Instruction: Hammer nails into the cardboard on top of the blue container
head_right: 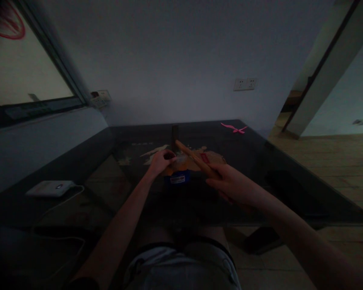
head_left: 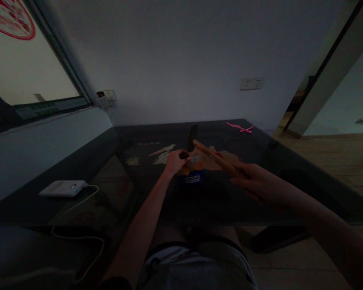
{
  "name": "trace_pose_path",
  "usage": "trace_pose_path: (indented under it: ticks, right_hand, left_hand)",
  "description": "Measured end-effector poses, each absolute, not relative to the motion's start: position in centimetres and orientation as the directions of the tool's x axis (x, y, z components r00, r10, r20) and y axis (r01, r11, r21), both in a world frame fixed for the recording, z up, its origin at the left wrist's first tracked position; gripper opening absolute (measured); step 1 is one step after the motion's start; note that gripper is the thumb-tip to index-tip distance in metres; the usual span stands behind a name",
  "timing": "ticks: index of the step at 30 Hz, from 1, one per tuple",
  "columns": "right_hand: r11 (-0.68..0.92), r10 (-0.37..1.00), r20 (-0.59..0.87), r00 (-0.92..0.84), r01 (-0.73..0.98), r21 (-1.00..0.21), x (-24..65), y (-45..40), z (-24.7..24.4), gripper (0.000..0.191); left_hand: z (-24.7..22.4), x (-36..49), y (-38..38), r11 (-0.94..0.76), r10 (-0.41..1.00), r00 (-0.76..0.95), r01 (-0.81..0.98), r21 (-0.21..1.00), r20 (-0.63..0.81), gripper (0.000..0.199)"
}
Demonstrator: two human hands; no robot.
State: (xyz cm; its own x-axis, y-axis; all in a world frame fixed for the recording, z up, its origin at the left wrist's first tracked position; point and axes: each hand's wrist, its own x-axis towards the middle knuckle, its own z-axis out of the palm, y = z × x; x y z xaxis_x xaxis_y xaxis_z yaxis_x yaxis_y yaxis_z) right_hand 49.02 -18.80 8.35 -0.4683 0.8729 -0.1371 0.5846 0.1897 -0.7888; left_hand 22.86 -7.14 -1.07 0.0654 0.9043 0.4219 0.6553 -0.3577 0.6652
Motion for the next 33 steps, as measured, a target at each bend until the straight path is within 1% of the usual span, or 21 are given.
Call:
trace_pose_path:
  ticks: [3, 4, 9, 15, 21, 25, 28, 30, 33]
  right_hand:
    - [0.207, 0.874, -0.097, -0.477, 0.545, -0.812, 49.2, -19.0, 8.7, 0.035]
    - [0.205, 0.873, -0.098, -0.478, 0.542, -0.815, 49.2, -19.0, 8.7, 0.035]
    - [0.163, 0.884, -0.152, -0.441, 0.597, -0.785, 48.8, -18.6, 7.9, 0.026]
    - [0.187, 0.882, -0.106, -0.458, 0.548, -0.815, 48.8, -18.8, 8.4, 0.032]
    - [0.178, 0.883, -0.137, -0.448, 0.591, -0.787, 48.5, -18.7, 7.5, 0.028]
    - [0.195, 0.887, -0.102, -0.450, 0.566, -0.801, 48.8, -18.9, 7.9, 0.029]
    - [0.225, 0.890, -0.063, -0.452, 0.554, -0.801, 48.9, -19.0, 7.9, 0.031]
    - [0.207, 0.892, -0.085, -0.444, 0.569, -0.796, 48.8, -18.9, 7.6, 0.030]
    - [0.143, 0.881, -0.161, -0.445, 0.575, -0.806, 48.5, -18.8, 7.2, 0.030]
  left_hand:
    - [-1.0, 22.9, -7.2, -0.350, 0.913, 0.061, 0.622, 0.701, 0.403, 0.010]
    - [-0.9, 22.9, -7.2, -0.348, 0.914, 0.058, 0.623, 0.701, 0.403, 0.010]
    - [-1.0, 22.8, -7.2, -0.330, 0.903, 0.035, 0.694, 0.640, 0.428, 0.017]
    - [-0.9, 22.9, -7.4, -0.365, 0.906, 0.063, 0.615, 0.699, 0.419, 0.010]
    - [-0.6, 23.0, -7.5, -0.307, 0.912, 0.023, 0.702, 0.643, 0.410, 0.019]
    - [-0.9, 23.1, -7.4, -0.350, 0.905, 0.053, 0.657, 0.668, 0.423, 0.013]
    - [-1.0, 23.0, -7.3, -0.350, 0.907, 0.054, 0.650, 0.675, 0.418, 0.012]
    - [-0.9, 23.0, -7.4, -0.337, 0.909, 0.050, 0.674, 0.657, 0.415, 0.014]
    - [-0.8, 22.9, -7.4, -0.310, 0.906, 0.027, 0.722, 0.619, 0.422, 0.019]
